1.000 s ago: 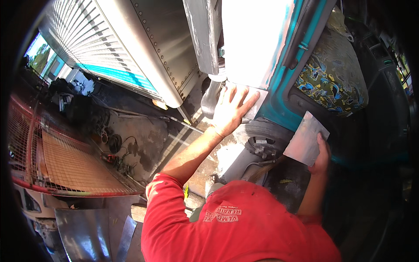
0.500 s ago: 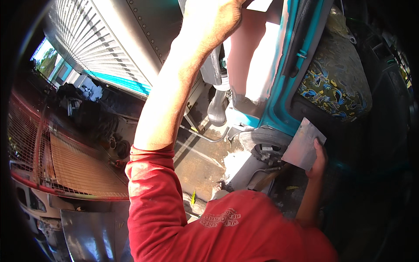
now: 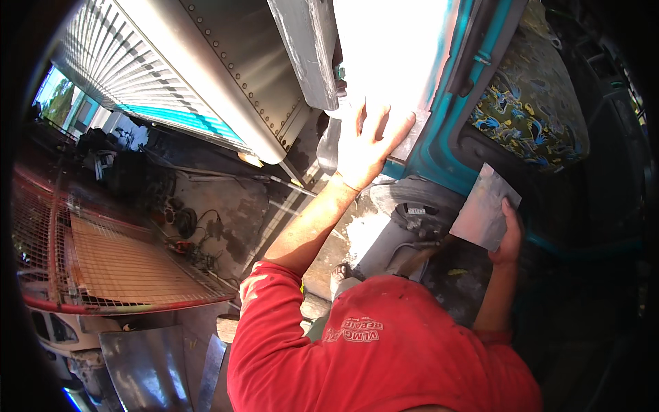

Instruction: The person sands a teal vehicle door panel with a sanding sheet, then walks to a workbench to tear and fold a new sanding sheet and dip it into a container. The person continues sanding the panel while other workers are visible in the background.

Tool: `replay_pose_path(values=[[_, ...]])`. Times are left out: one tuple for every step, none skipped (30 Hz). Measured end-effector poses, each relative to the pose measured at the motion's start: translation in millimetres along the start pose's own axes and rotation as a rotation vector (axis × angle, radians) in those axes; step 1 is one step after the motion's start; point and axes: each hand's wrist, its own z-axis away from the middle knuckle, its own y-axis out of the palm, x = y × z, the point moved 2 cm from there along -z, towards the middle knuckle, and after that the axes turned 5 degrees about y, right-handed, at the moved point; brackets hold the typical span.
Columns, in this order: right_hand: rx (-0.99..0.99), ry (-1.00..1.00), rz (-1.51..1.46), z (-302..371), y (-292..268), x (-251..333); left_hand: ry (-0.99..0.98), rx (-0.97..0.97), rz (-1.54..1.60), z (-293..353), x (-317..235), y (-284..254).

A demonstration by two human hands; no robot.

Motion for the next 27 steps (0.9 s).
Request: replay_pose_path(values=[[0.002, 0.007, -0.012, 1, 0, 1, -0.022, 0.017, 0.021, 10, -1, 6], [0.005, 0.014, -0.024, 2, 1, 2, -0.009, 0.007, 0.019, 18, -3, 10], [0.02, 0.011, -0.022, 3, 2, 3, -0.005, 0.012, 0.02, 25, -4, 13], [0.036, 0.009, -0.023, 5, 5, 4, 0.0, 0.017, 0.02, 31, -5, 17], [0.056, 0.006, -0.033, 7, 8, 4, -0.004, 0.026, 0.029, 36, -6, 20], [0.058, 0.006, -0.015, 9, 12, 4, -0.007, 0.034, 0.037, 42, -7, 23], [0.062, 0.004, -0.007, 11, 16, 4, -0.019, 0.046, 0.051, 47, -9, 26], [0.036, -0.001, -0.002, 12, 20, 3, -0.008, 0.039, 0.047, 52, -10, 28], [0.049, 0.012, 0.012, 14, 26, 1, -0.007, 0.038, 0.049, 58, -11, 30], [0.033, 0.021, 0.025, 16, 30, -1, -0.035, 0.068, 0.055, 62, -10, 30], [0.005, 0.028, 0.034, 16, 35, -3, -0.017, 0.069, 0.063, 65, -10, 28], [0.076, 0.062, -0.016, 16, 40, -7, -0.028, 0.102, 0.076, 67, -10, 24], [0.131, 0.097, -0.07, 16, 44, -11, -0.01, 0.138, 0.083, 67, -11, 17], [0.164, 0.126, -0.114, 15, 47, -17, -0.104, 0.218, 0.187, 67, -13, 8], [0.244, 0.157, -0.18, 15, 50, -25, -0.172, 0.308, 0.287, 65, -16, -4], [0.268, 0.184, -0.223, 16, 50, -34, -0.278, 0.471, 0.387, 62, -20, -17], [0.293, 0.209, -0.265, 17, 50, -45, -0.38, 0.411, 0.673, 56, -24, -34], [0.393, 0.214, -0.341, 15, 52, -55, -0.407, 0.307, 0.828, 51, -40, -53], [0.376, 0.183, -0.29, 16, 51, -69, -0.379, 0.27, 0.934, 48, -58, -70], [0.375, -0.097, 0.021, 18, 51, -78, -0.408, 0.225, 1.009, 49, -77, -86], [0.447, -0.427, 0.332, 24, 54, -86, -0.324, 0.251, 1.081, 50, -100, -96], [0.438, -0.557, 0.381, 27, 52, -88, -0.239, 0.264, 1.132, 54, -115, -103], [0.387, -0.625, 0.379, 32, 51, -90, -0.134, 0.331, 1.069, 58, -115, -107], [0.32, -0.614, 0.339, 37, 49, -88, -0.144, 0.39, 0.975, 63, -113, -108], [0.165, -0.261, 0.005, 38, 45, -87, -0.105, 0.514, 0.865, 68, -108, -108], [0.16, -0.089, -0.131, 44, 42, -78, -0.119, 0.691, 0.727, 70, -92, -106], [0.199, 0.022, -0.26, 52, 42, -65, 0.111, 0.888, 0.457, 70, -83, -107]])
